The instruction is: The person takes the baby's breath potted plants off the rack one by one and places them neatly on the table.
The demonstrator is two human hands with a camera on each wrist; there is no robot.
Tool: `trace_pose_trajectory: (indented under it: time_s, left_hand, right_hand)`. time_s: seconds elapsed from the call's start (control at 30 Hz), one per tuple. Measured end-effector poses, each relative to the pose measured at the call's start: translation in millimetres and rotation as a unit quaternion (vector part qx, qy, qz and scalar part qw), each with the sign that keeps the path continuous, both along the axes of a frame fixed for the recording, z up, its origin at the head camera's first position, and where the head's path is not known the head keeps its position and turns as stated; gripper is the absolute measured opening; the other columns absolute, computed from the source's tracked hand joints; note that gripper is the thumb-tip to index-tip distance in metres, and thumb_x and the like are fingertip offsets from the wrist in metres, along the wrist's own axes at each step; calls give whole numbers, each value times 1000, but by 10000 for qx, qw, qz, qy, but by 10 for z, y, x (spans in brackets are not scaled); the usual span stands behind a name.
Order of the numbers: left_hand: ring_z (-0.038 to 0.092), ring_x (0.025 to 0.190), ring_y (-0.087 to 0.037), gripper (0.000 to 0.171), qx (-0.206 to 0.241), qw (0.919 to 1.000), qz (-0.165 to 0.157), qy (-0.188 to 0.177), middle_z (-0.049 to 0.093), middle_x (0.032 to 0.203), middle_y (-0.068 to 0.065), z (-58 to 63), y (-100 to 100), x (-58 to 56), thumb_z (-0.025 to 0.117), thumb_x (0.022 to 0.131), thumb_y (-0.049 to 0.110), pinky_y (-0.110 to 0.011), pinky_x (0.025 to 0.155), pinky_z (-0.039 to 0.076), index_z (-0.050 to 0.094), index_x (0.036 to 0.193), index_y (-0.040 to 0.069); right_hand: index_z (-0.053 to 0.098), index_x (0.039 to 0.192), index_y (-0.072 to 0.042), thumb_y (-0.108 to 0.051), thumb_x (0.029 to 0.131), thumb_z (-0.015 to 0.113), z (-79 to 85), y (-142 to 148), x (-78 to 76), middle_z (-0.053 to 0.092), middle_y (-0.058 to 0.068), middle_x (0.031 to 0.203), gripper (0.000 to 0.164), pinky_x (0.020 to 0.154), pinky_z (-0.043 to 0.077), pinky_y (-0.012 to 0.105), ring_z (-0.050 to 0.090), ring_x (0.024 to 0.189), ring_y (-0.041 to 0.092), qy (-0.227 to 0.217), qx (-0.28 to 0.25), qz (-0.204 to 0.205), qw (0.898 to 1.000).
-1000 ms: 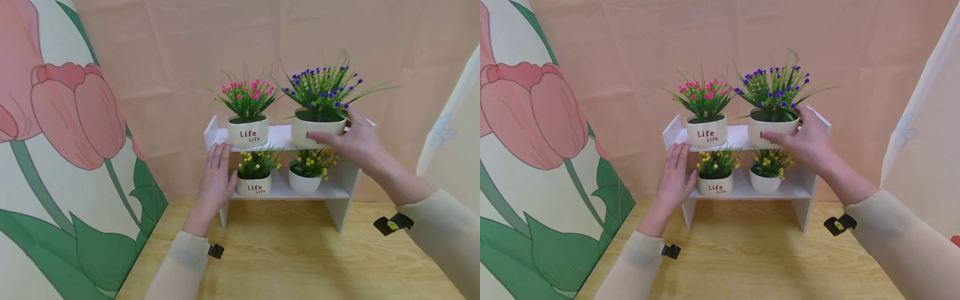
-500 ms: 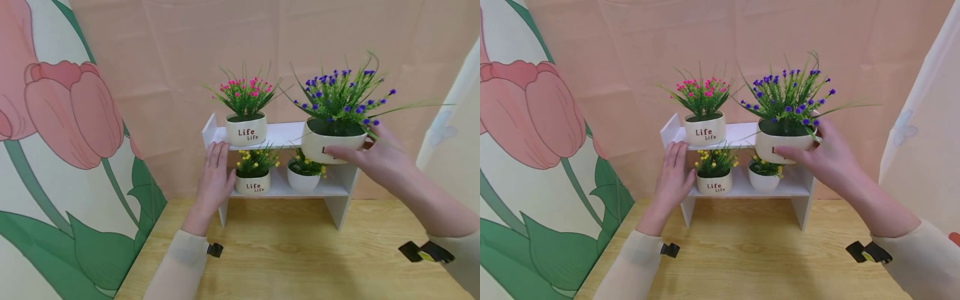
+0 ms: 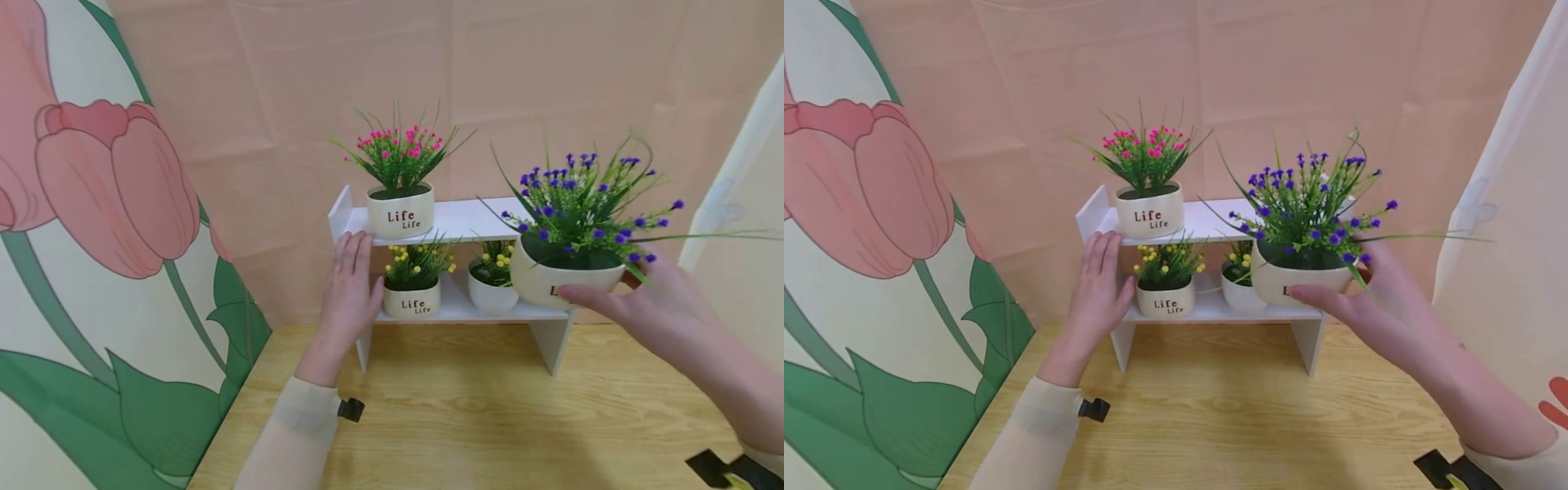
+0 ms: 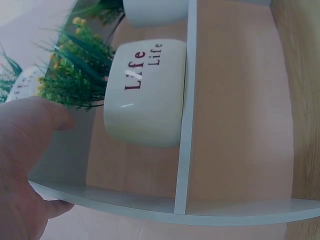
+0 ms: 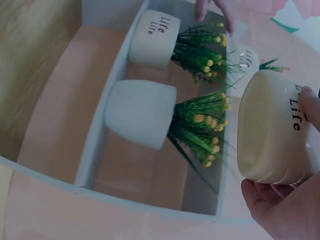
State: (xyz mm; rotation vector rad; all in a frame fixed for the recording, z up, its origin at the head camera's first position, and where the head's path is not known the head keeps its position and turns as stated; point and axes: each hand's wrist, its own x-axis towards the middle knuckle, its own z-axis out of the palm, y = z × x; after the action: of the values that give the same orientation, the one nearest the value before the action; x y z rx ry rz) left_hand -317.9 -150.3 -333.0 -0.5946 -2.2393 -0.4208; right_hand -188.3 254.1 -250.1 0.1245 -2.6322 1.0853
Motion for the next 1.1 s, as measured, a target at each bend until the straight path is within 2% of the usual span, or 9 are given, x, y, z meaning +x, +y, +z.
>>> trace_pose_trajectory:
  time_s: [0.13,0.33,0.47,0.63,0.67,0.73,0.8,1.0,1.1]
  left_hand:
    - [18,166,-38,87,-13,10000,36,-30,32,172,-18,1,19,5,79,100,14,-51,135,21,29,170,2]
    - [14,168,-35,88,-29,9997,89,-223,29,174,-15,23,51,24,78,102,15,-49,135,20,26,171,5]
    - [14,168,-35,88,22,9997,60,-248,29,175,-15,26,57,17,78,101,14,-51,135,21,26,172,5]
    - [11,169,-33,89,86,9994,158,-311,27,176,-13,10,42,7,78,101,15,-53,134,25,26,172,6]
    - [11,169,-32,89,91,9993,178,-314,28,176,-13,4,38,5,78,101,15,-53,134,25,26,172,6]
    - [11,169,-32,89,86,9992,192,-328,28,176,-14,-8,33,2,78,101,15,-52,134,24,26,173,5]
    - [11,169,-32,89,72,9993,203,-316,28,176,-14,-14,25,0,78,101,15,-51,135,23,26,173,5]
    - [13,168,-34,89,66,9994,176,-287,29,176,-15,-18,18,-3,77,101,15,-52,134,25,26,172,5]
    - [13,168,-33,88,65,9994,183,-298,28,176,-14,-14,20,-3,77,101,15,-52,134,25,26,172,5]
  right_hand:
    - [8,176,-50,-55,91,89,-155,100,65,31,29,175,117,95,46,77,48,138,65,200,404,-82,9990]
    - [31,173,-46,-43,91,93,-427,244,143,52,18,164,103,90,46,61,55,128,51,597,506,17,9969]
    - [38,172,-37,-35,90,94,-619,345,187,52,19,164,99,98,41,66,52,132,52,707,415,7,9966]
    - [28,175,-40,-38,94,90,-829,490,208,41,25,171,103,97,39,78,51,130,58,391,405,-11,9984]
    - [27,176,-41,-40,94,90,-870,521,212,40,25,171,103,95,43,70,53,128,57,333,462,-42,9984]
    - [25,176,-43,-40,96,88,-941,581,219,38,25,172,102,91,46,71,52,130,58,241,470,-14,9986]
    - [25,175,-46,-39,96,88,-1013,639,225,37,20,174,101,92,48,63,49,134,56,225,427,6,9988]
    - [19,175,-48,-31,98,87,-1262,868,197,28,15,179,104,90,49,68,40,143,59,117,302,198,9993]
    - [23,174,-48,-33,100,85,-1397,1003,192,34,1,177,99,87,52,40,49,138,42,47,371,148,9992]
